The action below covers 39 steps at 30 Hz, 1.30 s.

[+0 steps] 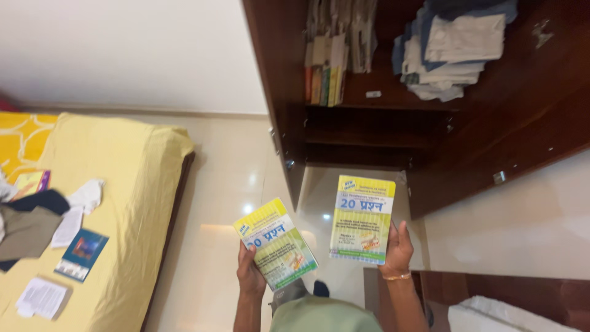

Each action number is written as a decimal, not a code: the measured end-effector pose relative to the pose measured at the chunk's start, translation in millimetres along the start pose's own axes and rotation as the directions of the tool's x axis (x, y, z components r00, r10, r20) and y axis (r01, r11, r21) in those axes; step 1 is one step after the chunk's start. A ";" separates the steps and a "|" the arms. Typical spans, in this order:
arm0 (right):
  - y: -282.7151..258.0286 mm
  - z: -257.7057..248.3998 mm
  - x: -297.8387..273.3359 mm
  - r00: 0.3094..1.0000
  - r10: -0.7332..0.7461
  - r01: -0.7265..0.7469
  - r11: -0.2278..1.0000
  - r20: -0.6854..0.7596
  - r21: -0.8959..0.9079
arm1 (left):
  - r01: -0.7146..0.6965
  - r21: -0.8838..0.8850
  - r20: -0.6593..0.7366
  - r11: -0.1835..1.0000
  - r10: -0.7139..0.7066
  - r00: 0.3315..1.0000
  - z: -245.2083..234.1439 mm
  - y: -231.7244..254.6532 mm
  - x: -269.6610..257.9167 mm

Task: The person folds a dark grey cloth and places it on a shelf in a wooden wardrobe. They then pick up a blue folder and a white document from the bed, walk to the wardrobe, and place them on the shelf. The person repeats this process with two yellow books and a white patterned cloth, folding each item before placing it on the shelf.

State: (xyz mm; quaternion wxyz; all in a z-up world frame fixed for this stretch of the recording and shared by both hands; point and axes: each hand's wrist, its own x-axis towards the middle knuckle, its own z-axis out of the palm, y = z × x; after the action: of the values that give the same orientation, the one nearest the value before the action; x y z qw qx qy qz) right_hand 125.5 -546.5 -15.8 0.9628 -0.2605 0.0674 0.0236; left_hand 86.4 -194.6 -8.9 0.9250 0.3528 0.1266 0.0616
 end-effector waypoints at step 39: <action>-170.0 -58.6 456.0 0.992 0.126 -0.125 0.983 0.001 -0.133 | 0.160 0.139 0.276 0.977 -0.193 0.942 307.3 -204.6 426.3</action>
State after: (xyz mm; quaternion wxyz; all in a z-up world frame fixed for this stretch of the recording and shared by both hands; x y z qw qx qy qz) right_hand 583.7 -718.1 -46.0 0.9402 -0.3192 0.0776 0.0900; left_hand 586.3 -455.8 -6.0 0.9136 0.3976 0.0250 -0.0809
